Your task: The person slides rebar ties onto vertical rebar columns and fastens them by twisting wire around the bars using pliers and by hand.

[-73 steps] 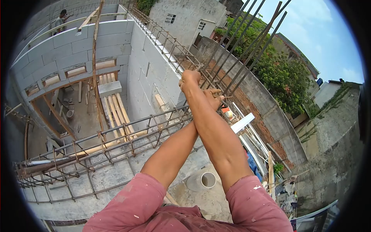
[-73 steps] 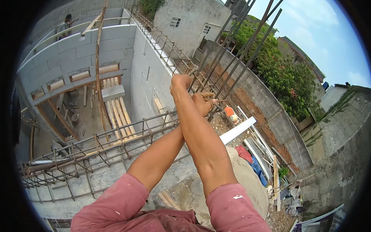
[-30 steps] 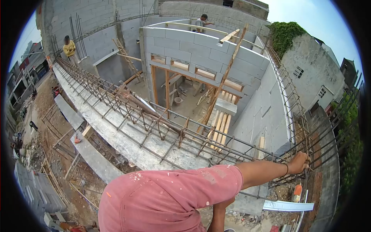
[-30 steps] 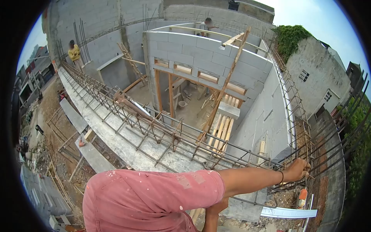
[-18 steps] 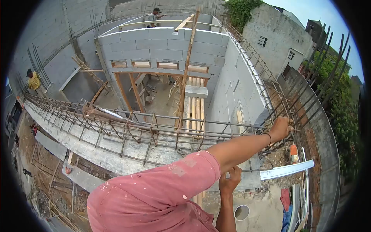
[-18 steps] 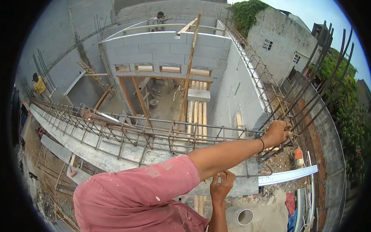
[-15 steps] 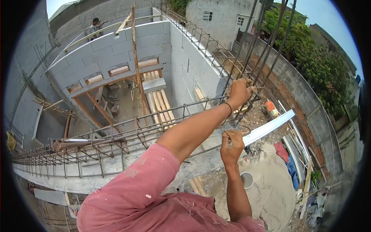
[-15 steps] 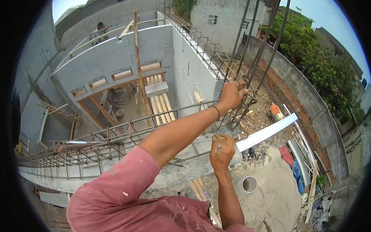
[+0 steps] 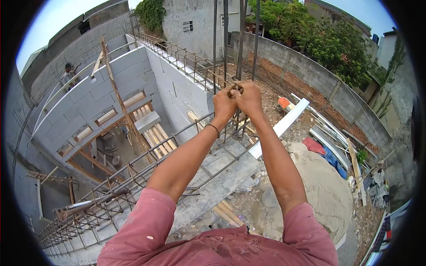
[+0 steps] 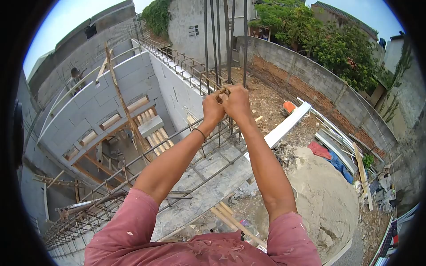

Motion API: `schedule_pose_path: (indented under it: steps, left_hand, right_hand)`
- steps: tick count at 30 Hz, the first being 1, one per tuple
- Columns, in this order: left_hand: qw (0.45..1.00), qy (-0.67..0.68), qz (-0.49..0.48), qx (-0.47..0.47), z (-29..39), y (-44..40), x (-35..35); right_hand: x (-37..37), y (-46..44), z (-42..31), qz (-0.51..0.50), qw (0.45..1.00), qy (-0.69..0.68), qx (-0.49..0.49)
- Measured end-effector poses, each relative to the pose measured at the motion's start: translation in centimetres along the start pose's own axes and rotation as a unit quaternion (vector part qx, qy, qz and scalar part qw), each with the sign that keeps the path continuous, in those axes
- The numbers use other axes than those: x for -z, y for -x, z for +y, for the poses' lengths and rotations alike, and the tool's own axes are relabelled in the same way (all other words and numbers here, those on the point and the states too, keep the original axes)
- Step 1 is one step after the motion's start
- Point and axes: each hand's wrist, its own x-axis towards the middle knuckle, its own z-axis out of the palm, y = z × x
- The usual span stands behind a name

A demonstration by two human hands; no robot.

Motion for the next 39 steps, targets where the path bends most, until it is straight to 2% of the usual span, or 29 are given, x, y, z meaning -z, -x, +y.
schedule_pose_path:
  steps: [2,3,5,7,9,10,11,12,13,14,16,17,18,19,20,21,22,23,27,29,30,32,34,35,37,39]
  left_hand:
    - [1.000,-0.021,-0.005,-0.003,-0.1,0.1,0.0]
    - [0.999,0.028,0.023,-0.008,-0.4,0.1,-0.4]
    - [0.995,0.079,0.053,-0.009,0.1,0.5,-0.2]
    - [0.998,-0.012,0.060,0.027,0.6,1.2,0.4]
    - [0.998,-0.037,0.031,0.031,-0.3,1.6,0.1]
    - [0.998,-0.063,-0.001,0.031,-0.6,1.6,-0.1]
    - [0.998,-0.061,0.001,0.031,-0.6,1.5,-0.2]
    - [0.994,0.020,-0.018,0.104,-0.6,1.4,-0.3]
    - [0.979,0.101,-0.038,0.176,-0.6,1.3,-0.6]
    - [0.979,0.100,-0.039,0.175,-0.7,1.0,-0.6]
    - [0.916,0.268,-0.089,0.285,-0.8,0.4,-0.4]
    - [0.905,0.281,-0.102,0.303,-0.7,0.3,-0.4]
    - [0.905,0.280,-0.102,0.303,-0.6,0.3,-0.4]
    - [0.873,0.351,-0.097,0.323,-0.7,0.3,-0.5]
    - [0.836,0.419,-0.090,0.342,-0.9,0.3,-0.6]
    - [0.837,0.418,-0.089,0.343,-1.1,0.4,-0.8]
    - [0.797,0.472,-0.072,0.371,-1.2,0.5,-1.2]
    - [0.751,0.524,-0.053,0.397,-1.5,0.6,-1.5]
    - [0.749,0.538,-0.085,0.377,-3.0,0.3,-1.4]
    - [0.858,0.386,-0.133,0.313,-2.4,-0.3,-0.5]
    - [0.857,0.388,-0.131,0.314,-2.4,-0.7,0.0]
    - [0.921,0.241,-0.184,0.243,-2.1,-1.5,0.9]
    - [0.925,0.224,-0.174,0.252,-1.9,-1.6,1.0]
    - [0.939,0.201,-0.175,0.218,-2.3,-1.7,0.7]
    - [0.956,0.136,-0.192,0.175,-2.9,-1.8,0.8]
    - [0.942,0.186,-0.203,0.193,-2.8,-1.8,0.8]
  right_hand:
    - [-0.7,-0.3,-1.0,-0.035,0.997,0.059,0.030]
    - [-0.7,-0.1,-1.3,-0.045,0.997,0.064,-0.014]
    - [-0.7,0.5,-1.0,-0.047,0.993,0.108,0.012]
    - [-0.7,1.7,-0.6,-0.052,0.986,0.153,0.040]
    - [-0.8,3.6,0.0,0.037,0.996,0.064,0.040]
    - [-1.1,4.2,0.4,0.035,0.996,0.065,0.043]
    - [-1.5,4.8,0.8,0.097,0.995,-0.027,-0.005]
    - [-1.8,5.5,1.3,0.158,0.979,-0.119,-0.054]
    - [-1.9,5.9,1.3,0.168,0.966,-0.162,-0.115]
    - [-1.9,6.1,1.4,0.169,0.965,-0.162,-0.115]
    - [-2.0,6.2,1.5,0.179,0.946,-0.210,-0.173]
    - [-2.0,6.1,1.4,0.180,0.945,-0.210,-0.173]
    - [-2.1,5.9,1.5,0.192,0.957,-0.180,-0.120]
    - [-2.0,5.3,1.1,0.203,0.965,-0.150,-0.066]
    - [-1.9,4.8,0.7,0.202,0.965,-0.151,-0.067]
    - [-1.7,4.2,0.4,0.176,0.981,-0.084,-0.003]
    - [-1.4,3.6,-0.3,0.148,0.987,-0.017,0.062]
    - [-1.3,3.2,-1.1,0.134,0.989,0.015,0.068]
    - [-0.5,4.2,-0.4,0.088,0.983,0.107,0.123]
    - [-0.2,4.1,1.7,0.121,0.987,-0.110,0.000]
    - [0.1,3.4,2.7,0.119,0.987,-0.109,0.001]
    - [0.5,1.0,3.8,0.078,0.981,-0.133,-0.119]
    - [0.2,-1.3,4.4,0.052,0.980,-0.111,-0.159]
    - [-0.1,-2.3,4.6,0.028,0.976,-0.088,-0.196]
    - [-0.8,-3.2,5.0,0.007,0.979,-0.071,-0.190]
    - [-1.2,-4.1,5.9,-0.027,0.980,-0.072,-0.181]
